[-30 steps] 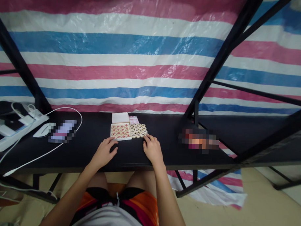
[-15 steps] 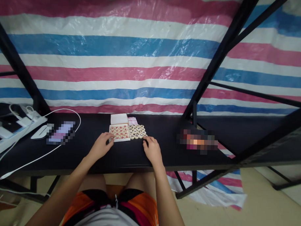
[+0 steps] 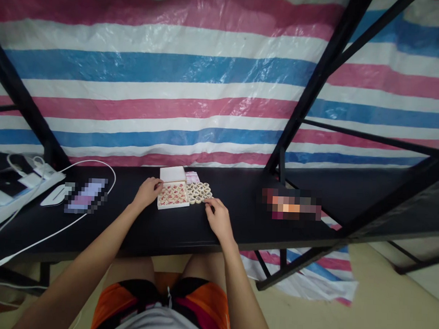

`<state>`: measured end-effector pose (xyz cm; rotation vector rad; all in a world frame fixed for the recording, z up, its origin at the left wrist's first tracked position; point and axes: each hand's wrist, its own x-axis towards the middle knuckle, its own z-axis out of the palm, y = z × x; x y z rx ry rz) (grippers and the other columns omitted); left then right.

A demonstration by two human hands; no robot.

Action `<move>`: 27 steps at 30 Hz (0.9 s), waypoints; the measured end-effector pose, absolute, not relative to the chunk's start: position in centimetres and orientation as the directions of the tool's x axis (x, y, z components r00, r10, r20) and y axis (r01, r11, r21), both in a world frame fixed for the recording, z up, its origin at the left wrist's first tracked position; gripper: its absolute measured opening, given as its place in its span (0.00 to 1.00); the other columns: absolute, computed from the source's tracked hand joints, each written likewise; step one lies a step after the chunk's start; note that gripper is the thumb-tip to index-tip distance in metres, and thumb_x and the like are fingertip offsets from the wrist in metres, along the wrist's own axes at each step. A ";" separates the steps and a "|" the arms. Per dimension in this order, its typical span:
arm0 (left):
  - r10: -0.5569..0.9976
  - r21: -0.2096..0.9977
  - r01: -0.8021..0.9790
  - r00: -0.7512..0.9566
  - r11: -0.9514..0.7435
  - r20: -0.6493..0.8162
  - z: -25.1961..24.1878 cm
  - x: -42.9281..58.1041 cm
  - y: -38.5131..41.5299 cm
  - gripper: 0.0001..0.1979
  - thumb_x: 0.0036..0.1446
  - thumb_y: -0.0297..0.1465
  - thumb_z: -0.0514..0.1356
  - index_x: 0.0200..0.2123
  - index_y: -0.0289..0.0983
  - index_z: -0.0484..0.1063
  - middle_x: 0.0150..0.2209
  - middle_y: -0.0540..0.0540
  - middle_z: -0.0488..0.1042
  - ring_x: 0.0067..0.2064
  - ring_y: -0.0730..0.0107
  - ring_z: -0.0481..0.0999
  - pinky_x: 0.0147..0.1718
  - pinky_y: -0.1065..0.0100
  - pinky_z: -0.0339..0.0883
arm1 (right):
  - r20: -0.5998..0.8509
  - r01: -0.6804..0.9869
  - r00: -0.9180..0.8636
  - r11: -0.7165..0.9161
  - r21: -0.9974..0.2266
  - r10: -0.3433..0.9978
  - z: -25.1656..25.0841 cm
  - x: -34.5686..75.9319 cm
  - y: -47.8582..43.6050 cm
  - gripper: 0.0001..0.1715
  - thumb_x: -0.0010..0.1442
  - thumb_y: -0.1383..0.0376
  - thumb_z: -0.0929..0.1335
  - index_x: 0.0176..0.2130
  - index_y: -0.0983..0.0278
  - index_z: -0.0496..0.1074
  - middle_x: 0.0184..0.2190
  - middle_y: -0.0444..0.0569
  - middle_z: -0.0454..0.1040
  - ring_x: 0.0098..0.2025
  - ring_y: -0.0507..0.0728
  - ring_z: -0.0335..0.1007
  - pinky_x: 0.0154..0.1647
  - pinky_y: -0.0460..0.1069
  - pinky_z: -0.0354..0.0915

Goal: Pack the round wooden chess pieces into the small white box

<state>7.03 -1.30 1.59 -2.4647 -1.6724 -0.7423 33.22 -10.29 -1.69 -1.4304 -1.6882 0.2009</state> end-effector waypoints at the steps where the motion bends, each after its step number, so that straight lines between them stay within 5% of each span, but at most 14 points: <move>1: 0.851 0.185 0.898 0.287 -0.399 0.439 1.4 7.2 -1.4 0.14 0.62 0.32 0.49 0.41 0.36 0.74 0.35 0.43 0.71 0.40 0.62 0.68 0.41 0.63 0.61 | 0.535 0.674 0.113 0.331 -0.661 0.837 -1.3 32.3 -10.2 0.16 0.62 0.64 0.58 0.41 0.63 0.73 0.39 0.52 0.74 0.39 0.56 0.70 0.41 0.50 0.66; 7: 0.848 0.082 0.916 0.326 -0.393 0.419 1.0 8.0 -2.5 0.15 0.64 0.33 0.48 0.39 0.36 0.74 0.38 0.41 0.72 0.43 0.59 0.67 0.42 0.61 0.59 | 0.542 0.666 -0.084 0.451 -0.594 0.836 -1.0 27.3 -9.5 0.14 0.60 0.66 0.60 0.40 0.62 0.73 0.40 0.51 0.73 0.42 0.57 0.69 0.47 0.52 0.64; 17: 0.870 0.161 0.894 0.344 -0.419 0.354 1.3 7.4 -2.9 0.21 0.65 0.40 0.45 0.43 0.39 0.75 0.42 0.41 0.72 0.45 0.59 0.67 0.44 0.61 0.58 | 0.466 0.647 -0.102 0.415 -0.640 0.879 -2.2 27.9 -9.8 0.13 0.60 0.64 0.61 0.42 0.61 0.72 0.43 0.50 0.71 0.31 0.52 0.68 0.43 0.51 0.66; 27: 0.856 0.075 0.896 0.389 -0.437 0.339 1.3 7.5 -3.0 0.22 0.66 0.39 0.44 0.43 0.38 0.75 0.45 0.39 0.73 0.46 0.57 0.67 0.43 0.60 0.58 | 0.454 0.628 -0.102 0.411 -0.661 0.885 -2.0 27.9 -9.9 0.13 0.60 0.64 0.61 0.42 0.61 0.72 0.43 0.50 0.71 0.30 0.52 0.68 0.43 0.51 0.65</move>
